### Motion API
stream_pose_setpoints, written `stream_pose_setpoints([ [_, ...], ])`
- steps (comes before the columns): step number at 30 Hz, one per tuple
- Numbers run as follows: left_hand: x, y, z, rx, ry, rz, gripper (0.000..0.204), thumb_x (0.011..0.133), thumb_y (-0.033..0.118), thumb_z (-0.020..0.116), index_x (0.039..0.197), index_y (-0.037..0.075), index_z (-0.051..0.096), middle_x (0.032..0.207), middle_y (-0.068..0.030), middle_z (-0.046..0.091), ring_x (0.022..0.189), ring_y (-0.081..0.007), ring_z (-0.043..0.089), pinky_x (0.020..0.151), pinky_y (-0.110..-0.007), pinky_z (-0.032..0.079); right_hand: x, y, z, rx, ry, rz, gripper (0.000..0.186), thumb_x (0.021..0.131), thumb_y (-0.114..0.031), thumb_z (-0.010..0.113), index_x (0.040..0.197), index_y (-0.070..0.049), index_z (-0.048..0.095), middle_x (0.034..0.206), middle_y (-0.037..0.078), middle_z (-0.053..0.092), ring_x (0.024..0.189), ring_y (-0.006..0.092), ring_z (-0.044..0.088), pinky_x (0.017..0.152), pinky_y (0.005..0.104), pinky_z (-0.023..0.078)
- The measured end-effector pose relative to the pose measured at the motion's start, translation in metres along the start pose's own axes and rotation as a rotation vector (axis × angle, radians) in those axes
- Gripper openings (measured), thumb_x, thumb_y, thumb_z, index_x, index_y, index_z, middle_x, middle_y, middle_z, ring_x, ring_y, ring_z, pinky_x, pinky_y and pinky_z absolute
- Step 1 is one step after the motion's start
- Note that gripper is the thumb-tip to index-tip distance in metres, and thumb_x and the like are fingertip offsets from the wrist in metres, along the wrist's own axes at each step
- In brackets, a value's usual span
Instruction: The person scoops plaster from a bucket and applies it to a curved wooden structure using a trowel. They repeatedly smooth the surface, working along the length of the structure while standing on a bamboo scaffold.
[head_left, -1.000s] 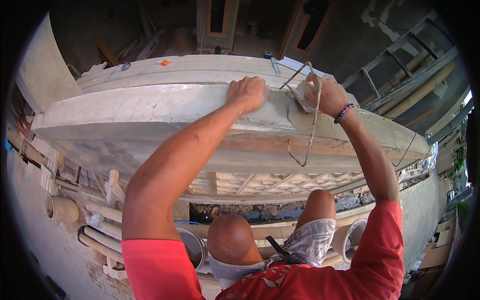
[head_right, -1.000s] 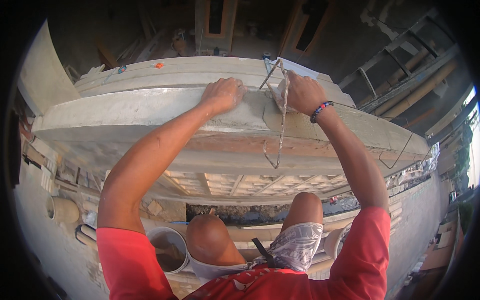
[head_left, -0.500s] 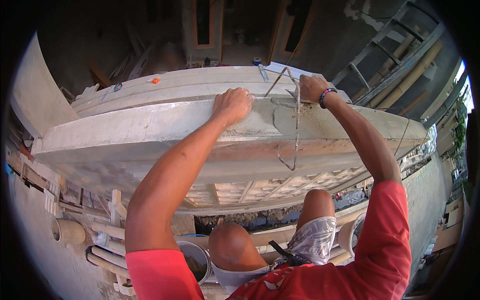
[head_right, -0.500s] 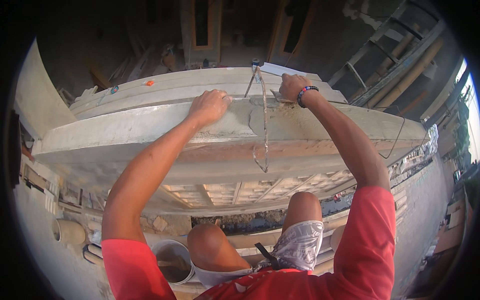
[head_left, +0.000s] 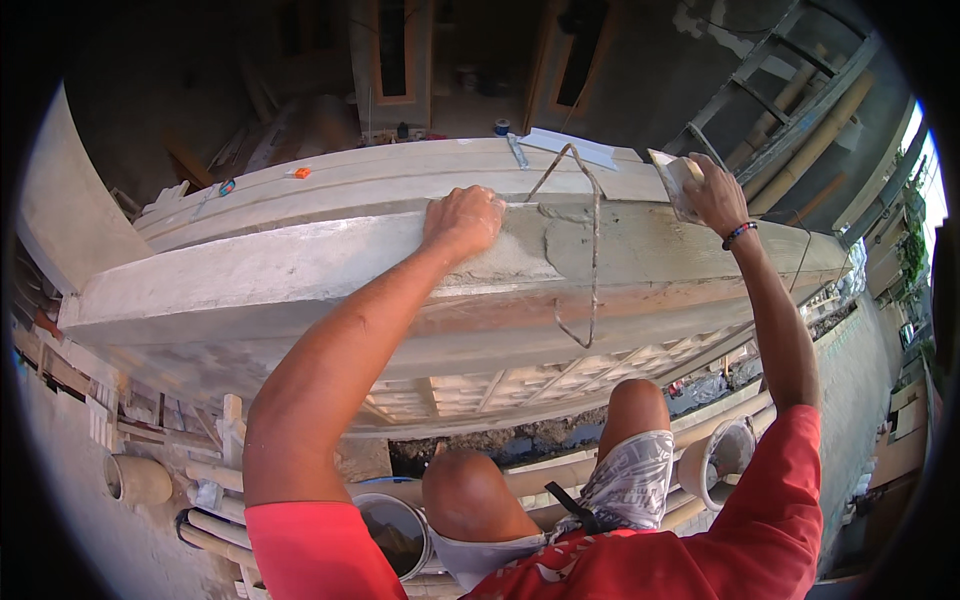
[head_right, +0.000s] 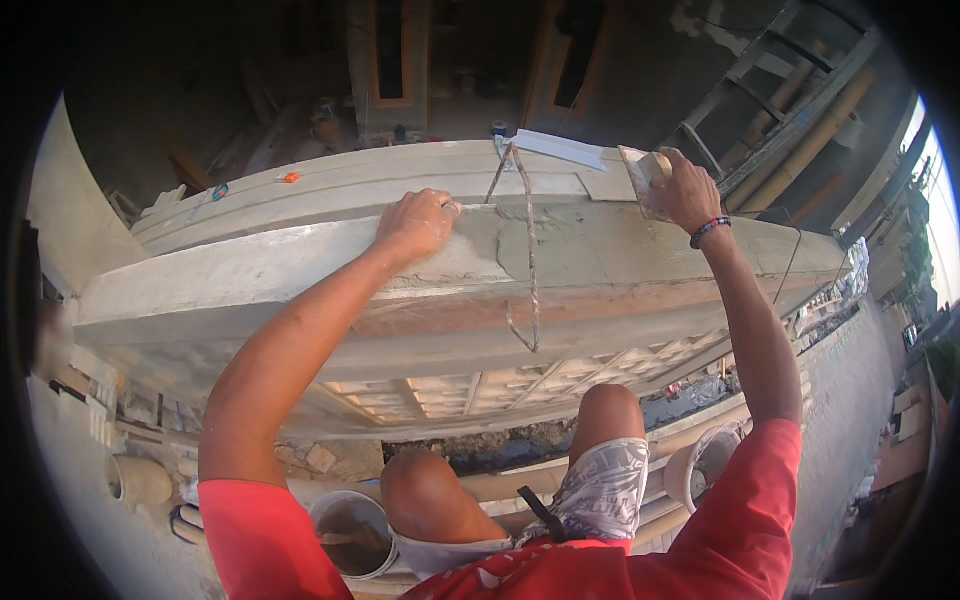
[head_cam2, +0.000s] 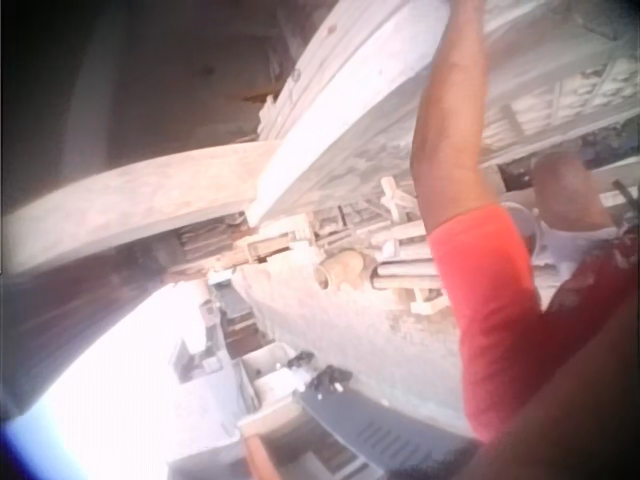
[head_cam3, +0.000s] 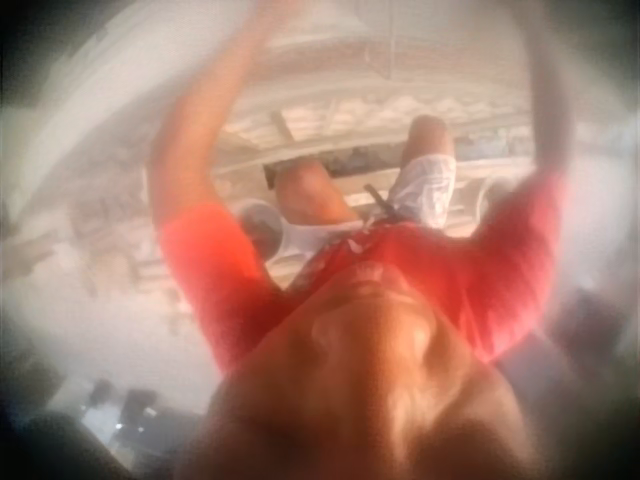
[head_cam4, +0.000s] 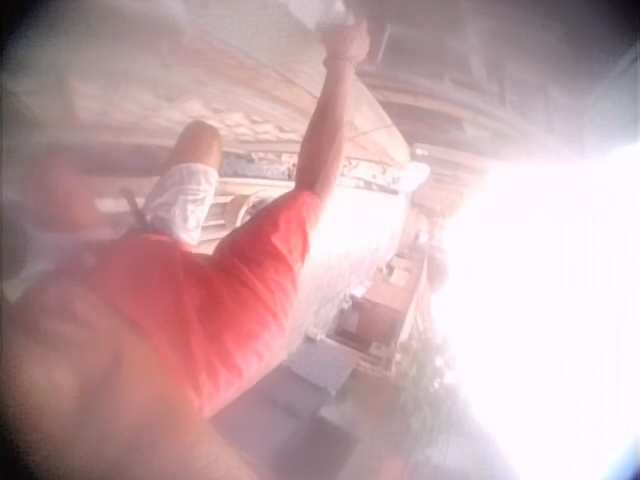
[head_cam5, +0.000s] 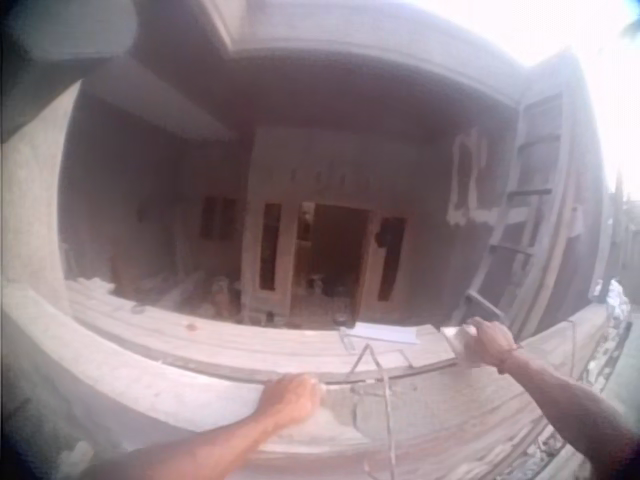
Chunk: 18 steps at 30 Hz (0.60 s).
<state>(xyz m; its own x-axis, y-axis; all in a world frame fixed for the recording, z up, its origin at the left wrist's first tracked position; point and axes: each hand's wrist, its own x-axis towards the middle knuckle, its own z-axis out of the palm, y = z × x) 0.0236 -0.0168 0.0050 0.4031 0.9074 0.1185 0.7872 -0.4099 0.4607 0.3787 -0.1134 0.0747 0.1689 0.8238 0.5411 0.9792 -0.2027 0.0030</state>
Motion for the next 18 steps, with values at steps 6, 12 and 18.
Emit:
stream_pose_setpoints([
  [6,0.002,-0.003,0.002,-0.005,-0.019,0.032,0.034,0.098,0.036,0.05,0.107,0.01,0.07,0.105,-0.0152,0.07,0.104,-0.0364,0.063,0.091,-0.046,0.049,-0.064,-0.128,-0.032,0.144,-0.044,-0.155,0.049,0.078,-0.017,0.059,0.125,-0.003,0.059,0.096,0.027,0.068,0.082,0.0412,0.067,0.077,0.0463,0.053],
  [12,0.008,-0.005,0.006,0.028,0.001,0.055,0.035,0.097,0.036,0.048,0.104,0.009,0.069,0.107,-0.0148,0.069,0.104,-0.0364,0.062,0.091,-0.046,0.049,-0.066,-0.155,-0.006,0.069,-0.062,-0.188,0.04,0.076,-0.02,0.062,0.112,-0.004,0.064,0.082,0.021,0.067,0.073,0.0382,0.067,0.065,0.0468,0.053],
  [18,0.009,-0.009,0.007,0.01,-0.02,0.015,0.037,0.096,0.038,0.046,0.108,0.01,0.069,0.112,-0.0133,0.068,0.11,-0.0355,0.06,0.094,-0.046,0.047,-0.068,-0.135,-0.004,0.069,-0.099,-0.127,0.04,0.077,-0.021,0.062,0.114,-0.007,0.066,0.085,0.022,0.068,0.076,0.04,0.066,0.07,0.0489,0.053],
])
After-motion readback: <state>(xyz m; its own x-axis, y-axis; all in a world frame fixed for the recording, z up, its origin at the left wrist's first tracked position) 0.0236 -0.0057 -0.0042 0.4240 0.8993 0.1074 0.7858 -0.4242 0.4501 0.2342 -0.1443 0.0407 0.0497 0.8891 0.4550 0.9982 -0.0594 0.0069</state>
